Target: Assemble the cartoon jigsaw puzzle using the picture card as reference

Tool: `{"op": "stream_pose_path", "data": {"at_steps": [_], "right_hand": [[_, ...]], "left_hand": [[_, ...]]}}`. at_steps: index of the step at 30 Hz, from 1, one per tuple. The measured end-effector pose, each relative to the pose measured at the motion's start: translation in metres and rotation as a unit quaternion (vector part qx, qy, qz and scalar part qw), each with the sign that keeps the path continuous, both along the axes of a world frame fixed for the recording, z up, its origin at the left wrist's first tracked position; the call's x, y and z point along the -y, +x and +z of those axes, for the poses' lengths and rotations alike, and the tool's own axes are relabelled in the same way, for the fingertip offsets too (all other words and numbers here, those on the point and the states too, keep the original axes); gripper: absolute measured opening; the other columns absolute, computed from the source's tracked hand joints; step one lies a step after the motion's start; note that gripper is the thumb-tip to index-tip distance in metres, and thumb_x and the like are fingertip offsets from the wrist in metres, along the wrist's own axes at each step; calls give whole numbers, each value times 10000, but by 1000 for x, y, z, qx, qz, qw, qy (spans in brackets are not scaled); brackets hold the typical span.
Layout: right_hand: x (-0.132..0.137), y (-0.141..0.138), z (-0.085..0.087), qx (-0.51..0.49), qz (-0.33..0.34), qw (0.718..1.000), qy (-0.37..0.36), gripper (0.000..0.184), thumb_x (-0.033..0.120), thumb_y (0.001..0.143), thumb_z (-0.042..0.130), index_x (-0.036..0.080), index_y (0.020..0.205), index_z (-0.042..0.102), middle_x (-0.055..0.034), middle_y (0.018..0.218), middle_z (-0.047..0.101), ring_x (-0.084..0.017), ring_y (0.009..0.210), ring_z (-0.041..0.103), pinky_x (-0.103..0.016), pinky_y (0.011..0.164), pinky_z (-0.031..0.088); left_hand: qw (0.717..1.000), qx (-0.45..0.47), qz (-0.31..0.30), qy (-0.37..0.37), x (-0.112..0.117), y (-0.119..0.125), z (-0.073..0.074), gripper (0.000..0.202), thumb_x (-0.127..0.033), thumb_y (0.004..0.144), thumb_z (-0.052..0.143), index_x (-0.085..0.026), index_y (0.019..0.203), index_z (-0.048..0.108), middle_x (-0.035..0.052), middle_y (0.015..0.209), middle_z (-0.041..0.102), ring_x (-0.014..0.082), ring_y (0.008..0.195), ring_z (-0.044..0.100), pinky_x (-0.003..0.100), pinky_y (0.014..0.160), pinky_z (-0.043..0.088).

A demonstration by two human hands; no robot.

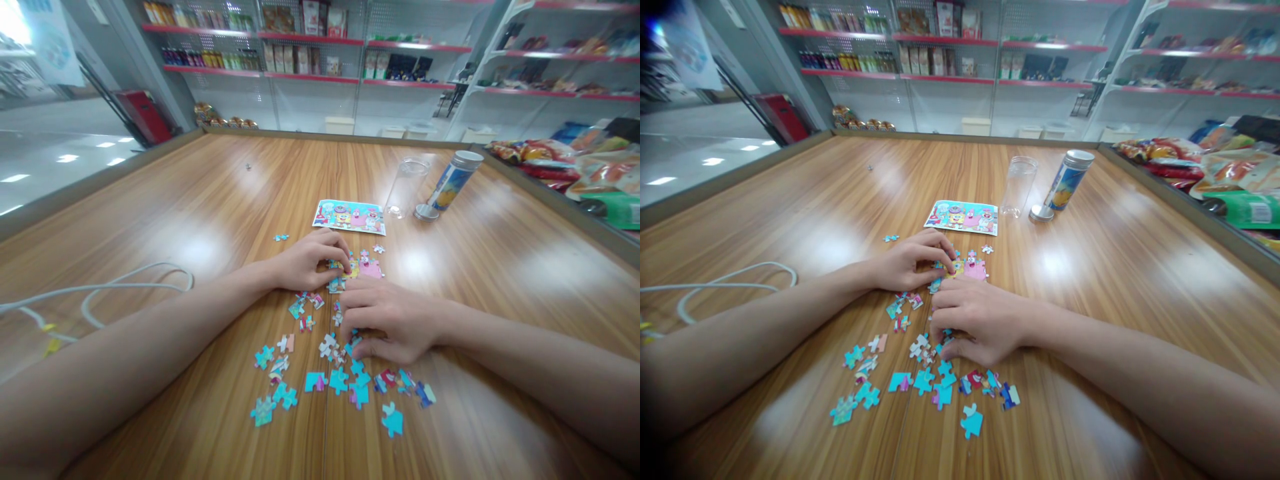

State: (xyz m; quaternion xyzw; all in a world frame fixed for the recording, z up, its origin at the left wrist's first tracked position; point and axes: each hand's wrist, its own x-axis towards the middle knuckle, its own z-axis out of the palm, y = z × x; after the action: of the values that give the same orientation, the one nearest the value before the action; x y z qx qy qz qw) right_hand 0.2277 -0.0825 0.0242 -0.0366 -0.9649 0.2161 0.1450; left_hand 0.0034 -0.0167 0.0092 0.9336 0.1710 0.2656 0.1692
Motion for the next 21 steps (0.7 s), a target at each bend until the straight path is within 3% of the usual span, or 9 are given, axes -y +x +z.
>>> {"op": "stream_pose_path", "data": {"at_steps": [7, 21], "right_hand": [[1, 0, 3, 22, -43, 998, 41, 132, 297, 943, 646, 179, 892, 616, -44, 874, 607, -187, 873, 481, -329, 802, 393], [0, 0, -1, -11, -17, 1000, 4, 179, 321, 959, 636, 188, 851, 586, -28, 803, 629, -174, 817, 509, -321, 771, 400]], "left_hand": [[1000, 5, -8, -6, -1, 1, -1, 160, -207, 889, 624, -222, 972, 760, 95, 1063, 674, 221, 1039, 621, 398, 967, 484], [1000, 12, -6, -10, -1, 0, -1, 159, -187, 871, 653, -232, 969, 769, 90, 1063, 681, 220, 1035, 625, 401, 969, 489]]}}
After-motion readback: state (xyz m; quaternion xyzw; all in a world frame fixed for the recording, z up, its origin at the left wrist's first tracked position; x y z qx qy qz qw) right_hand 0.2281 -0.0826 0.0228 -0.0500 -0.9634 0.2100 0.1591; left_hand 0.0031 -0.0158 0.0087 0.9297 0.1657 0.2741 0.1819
